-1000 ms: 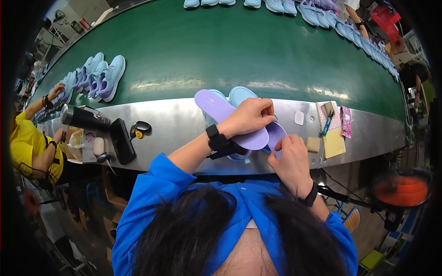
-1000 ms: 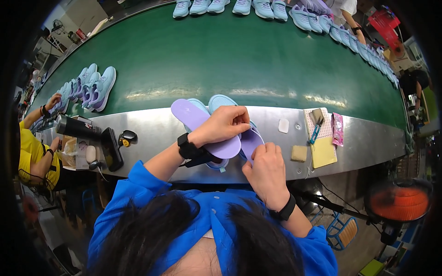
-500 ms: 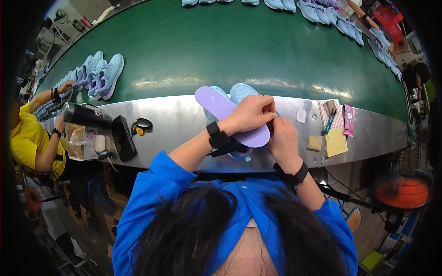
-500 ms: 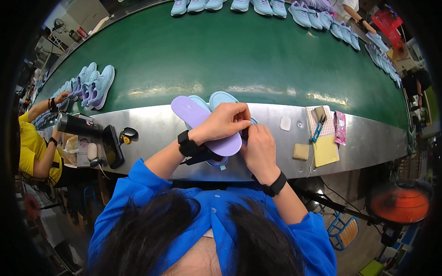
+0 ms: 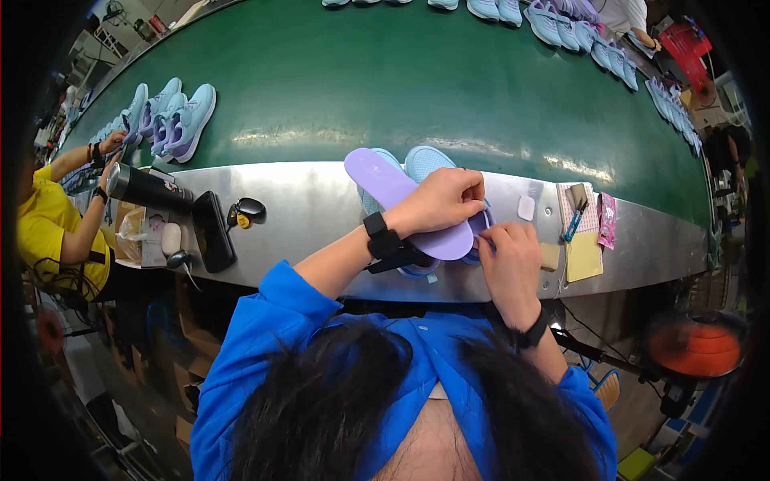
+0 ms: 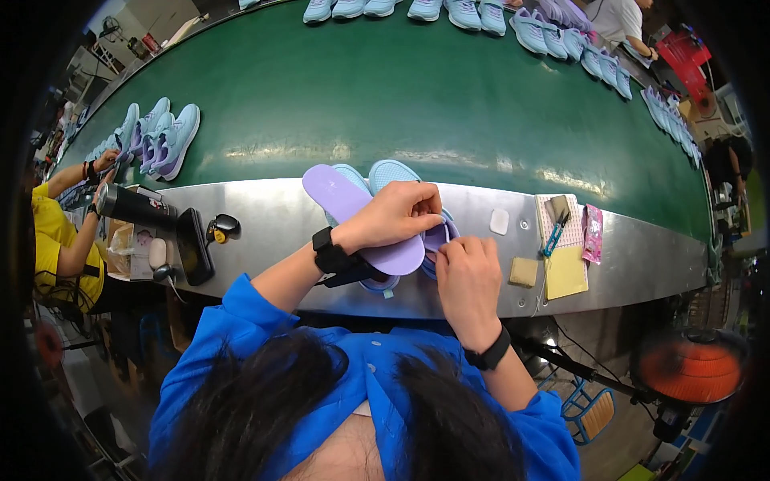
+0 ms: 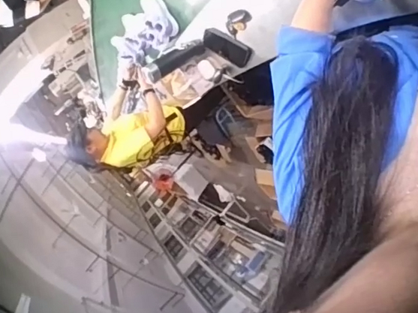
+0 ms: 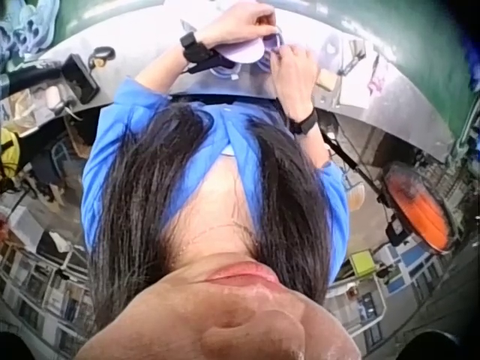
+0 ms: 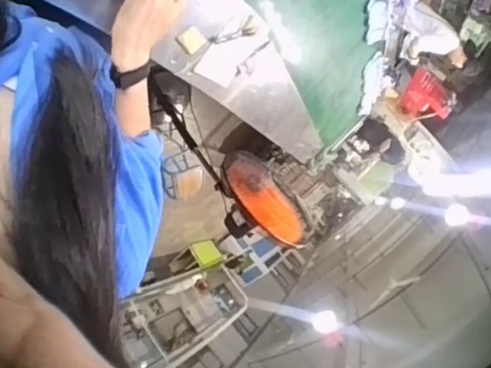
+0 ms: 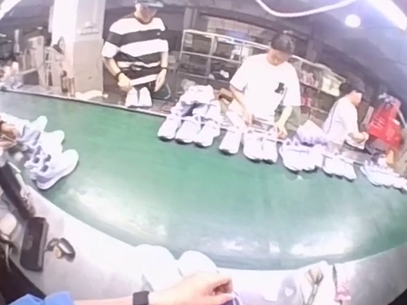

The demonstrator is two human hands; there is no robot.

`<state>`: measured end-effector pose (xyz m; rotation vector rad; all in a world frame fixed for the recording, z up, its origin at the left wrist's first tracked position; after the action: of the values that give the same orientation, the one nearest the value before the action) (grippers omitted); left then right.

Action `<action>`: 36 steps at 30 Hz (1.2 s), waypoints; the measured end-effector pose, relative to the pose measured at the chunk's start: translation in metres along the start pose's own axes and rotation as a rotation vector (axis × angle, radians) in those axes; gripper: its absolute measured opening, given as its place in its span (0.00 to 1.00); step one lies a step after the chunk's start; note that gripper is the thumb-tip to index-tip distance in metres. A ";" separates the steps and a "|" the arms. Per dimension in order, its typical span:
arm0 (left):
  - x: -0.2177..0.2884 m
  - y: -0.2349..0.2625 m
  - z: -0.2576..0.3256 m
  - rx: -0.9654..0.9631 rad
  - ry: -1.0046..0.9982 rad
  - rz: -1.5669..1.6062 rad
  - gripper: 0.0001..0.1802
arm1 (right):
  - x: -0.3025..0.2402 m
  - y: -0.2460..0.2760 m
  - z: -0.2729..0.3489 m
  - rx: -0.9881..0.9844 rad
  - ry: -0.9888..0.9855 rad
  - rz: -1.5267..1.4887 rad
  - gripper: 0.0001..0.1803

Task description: Inserting insoles into light blue sneakers on an assembly line.

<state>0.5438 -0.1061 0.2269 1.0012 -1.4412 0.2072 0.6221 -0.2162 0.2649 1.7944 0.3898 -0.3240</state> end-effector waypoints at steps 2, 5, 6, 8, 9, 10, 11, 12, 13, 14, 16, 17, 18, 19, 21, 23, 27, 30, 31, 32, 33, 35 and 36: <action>-0.001 -0.001 -0.001 0.001 0.000 -0.004 0.08 | 0.010 -0.014 -0.008 0.016 -0.042 -0.094 0.04; 0.004 -0.003 -0.003 -0.013 0.006 -0.018 0.08 | 0.022 -0.037 -0.010 0.080 -0.006 -0.083 0.07; 0.001 -0.002 -0.001 -0.017 0.025 -0.033 0.09 | 0.017 -0.035 -0.011 0.075 0.001 -0.085 0.07; -0.001 -0.001 0.002 0.003 0.019 -0.033 0.09 | 0.007 -0.021 -0.011 0.022 -0.060 -0.057 0.11; -0.001 0.000 0.002 0.013 0.007 -0.029 0.09 | 0.003 -0.014 -0.013 0.016 -0.060 -0.054 0.11; -0.003 0.000 0.003 0.015 0.010 -0.024 0.09 | 0.003 -0.011 -0.014 -0.024 -0.099 0.081 0.12; -0.004 0.001 0.003 0.016 0.011 -0.027 0.09 | 0.005 -0.012 -0.015 -0.065 -0.136 0.217 0.14; -0.003 0.001 0.003 0.016 0.008 -0.032 0.08 | 0.006 -0.010 -0.014 -0.067 -0.136 0.220 0.14; -0.003 0.001 0.002 0.018 0.008 -0.029 0.08 | 0.008 -0.012 -0.014 -0.107 -0.111 0.198 0.14; -0.001 0.001 0.002 0.011 0.004 -0.033 0.09 | 0.008 -0.015 -0.013 -0.149 -0.085 0.174 0.15; 0.000 0.001 0.002 0.009 0.003 -0.037 0.09 | 0.013 -0.016 -0.011 -0.142 -0.089 0.152 0.14; 0.001 0.000 0.001 0.010 -0.006 -0.041 0.09 | 0.015 -0.015 -0.010 -0.132 -0.095 0.128 0.14; 0.002 0.000 0.001 0.011 -0.014 -0.046 0.09 | 0.014 -0.014 -0.009 -0.138 -0.092 0.126 0.14; 0.001 -0.001 0.001 0.014 -0.009 -0.045 0.09 | 0.013 -0.011 -0.009 -0.142 -0.100 0.094 0.13; 0.001 0.000 0.001 0.023 -0.022 -0.038 0.09 | 0.015 -0.009 -0.008 -0.151 -0.108 0.062 0.13; 0.001 0.000 0.001 0.030 -0.029 -0.050 0.09 | 0.019 -0.006 -0.008 -0.136 -0.123 -0.042 0.13; 0.000 0.000 0.002 0.035 -0.035 -0.059 0.09 | 0.024 -0.008 -0.013 -0.216 -0.189 -0.062 0.13; 0.000 -0.001 0.001 0.042 -0.034 -0.042 0.09 | 0.025 -0.014 -0.016 -0.292 -0.202 -0.027 0.13; -0.001 -0.001 0.001 0.043 -0.034 -0.040 0.09 | 0.025 -0.016 -0.019 -0.302 -0.179 0.007 0.13; 0.000 0.000 0.001 0.047 -0.038 -0.051 0.09 | 0.025 -0.018 -0.022 -0.313 -0.156 0.041 0.13; 0.000 -0.001 0.001 0.049 -0.040 -0.060 0.09 | 0.029 -0.019 -0.024 -0.317 -0.157 0.042 0.13; -0.001 -0.001 0.001 0.051 -0.033 -0.055 0.09 | 0.029 -0.021 -0.030 -0.331 -0.038 -0.013 0.08; -0.003 0.000 0.002 0.055 -0.024 -0.057 0.09 | 0.035 -0.016 -0.036 -0.337 -0.033 -0.015 0.08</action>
<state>0.5415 -0.1064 0.2242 1.0918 -1.4329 0.1947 0.6473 -0.1739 0.2452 1.4553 0.4088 -0.2800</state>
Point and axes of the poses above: each hand's wrist, its own z-axis away from the middle knuckle, its own y-axis out of the back of the hand, x = y × z, the point moved 8 cm from there along -z, towards the middle knuckle, and after that the axes turned 7 degrees about -z, right-handed, at the moved point
